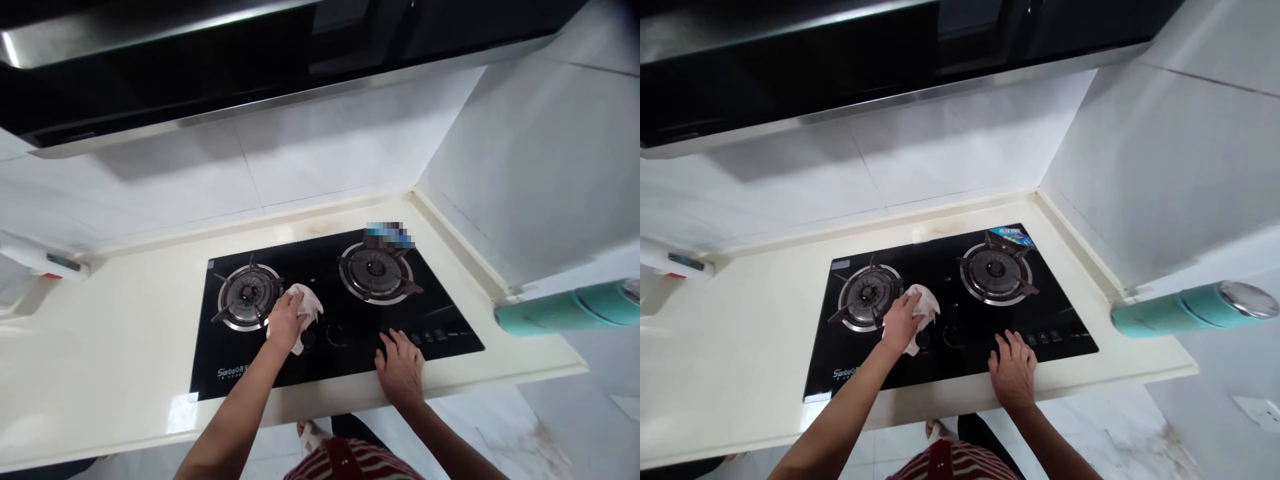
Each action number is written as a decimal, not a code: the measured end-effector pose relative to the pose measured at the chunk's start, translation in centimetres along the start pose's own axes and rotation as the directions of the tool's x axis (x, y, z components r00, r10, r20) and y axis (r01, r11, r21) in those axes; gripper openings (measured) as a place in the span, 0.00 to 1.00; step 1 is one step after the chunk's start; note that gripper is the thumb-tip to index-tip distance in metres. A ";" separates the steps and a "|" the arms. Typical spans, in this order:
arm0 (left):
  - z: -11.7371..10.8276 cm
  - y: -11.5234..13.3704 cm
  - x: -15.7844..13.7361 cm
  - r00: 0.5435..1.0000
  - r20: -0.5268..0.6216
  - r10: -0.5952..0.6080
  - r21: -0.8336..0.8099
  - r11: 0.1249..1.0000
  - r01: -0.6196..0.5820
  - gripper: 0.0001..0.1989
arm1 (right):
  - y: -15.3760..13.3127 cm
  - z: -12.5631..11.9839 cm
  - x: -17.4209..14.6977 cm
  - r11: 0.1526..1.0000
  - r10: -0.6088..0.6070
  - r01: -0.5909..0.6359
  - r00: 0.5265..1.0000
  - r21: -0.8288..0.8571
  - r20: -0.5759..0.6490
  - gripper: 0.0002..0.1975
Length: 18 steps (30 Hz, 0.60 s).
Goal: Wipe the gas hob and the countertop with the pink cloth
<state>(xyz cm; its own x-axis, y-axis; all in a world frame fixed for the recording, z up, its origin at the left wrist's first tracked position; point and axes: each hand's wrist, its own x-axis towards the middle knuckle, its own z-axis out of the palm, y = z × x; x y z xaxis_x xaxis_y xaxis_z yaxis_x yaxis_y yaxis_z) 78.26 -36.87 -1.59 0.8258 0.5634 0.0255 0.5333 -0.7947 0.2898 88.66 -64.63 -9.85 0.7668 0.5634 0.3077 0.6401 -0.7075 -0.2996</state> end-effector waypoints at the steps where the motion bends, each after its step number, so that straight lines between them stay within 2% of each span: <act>1: 0.0 0.2 1.1 1.000 0.016 0.013 -0.006 1.000 -0.013 0.28 | -0.1 0.0 0.0 1.000 0.007 -0.007 1.000 0.004 0.006 0.18; 7: -0.3 2.4 6.8 0.976 0.152 0.155 -0.024 0.988 -0.153 0.31 | -0.2 -0.3 0.0 1.000 0.014 -0.013 1.000 -0.010 0.020 0.18; 11: -0.7 3.7 7.6 0.928 0.286 0.237 -0.024 0.970 -0.240 0.29 | 0.1 -0.5 -0.1 1.000 -0.010 0.010 1.000 0.014 0.007 0.17; 14: -1.5 4.0 6.5 0.861 0.420 0.288 -0.022 0.951 -0.307 0.28 | 0.4 -0.5 -0.2 0.999 -0.026 0.026 1.000 0.031 -0.009 0.17; 18: -3.0 4.3 4.4 0.727 0.577 0.373 -0.023 0.897 -0.442 0.21 | 0.4 -0.5 -0.2 0.999 -0.035 0.036 0.999 0.037 -0.033 0.17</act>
<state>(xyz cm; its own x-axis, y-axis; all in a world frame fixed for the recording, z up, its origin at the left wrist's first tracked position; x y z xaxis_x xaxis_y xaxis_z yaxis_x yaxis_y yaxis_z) 83.66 -37.10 2.58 0.9046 -0.0170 -0.4259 0.1095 -0.9564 0.2709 88.69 -65.24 -9.63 0.7417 0.5736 0.3477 0.6689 -0.6704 -0.3211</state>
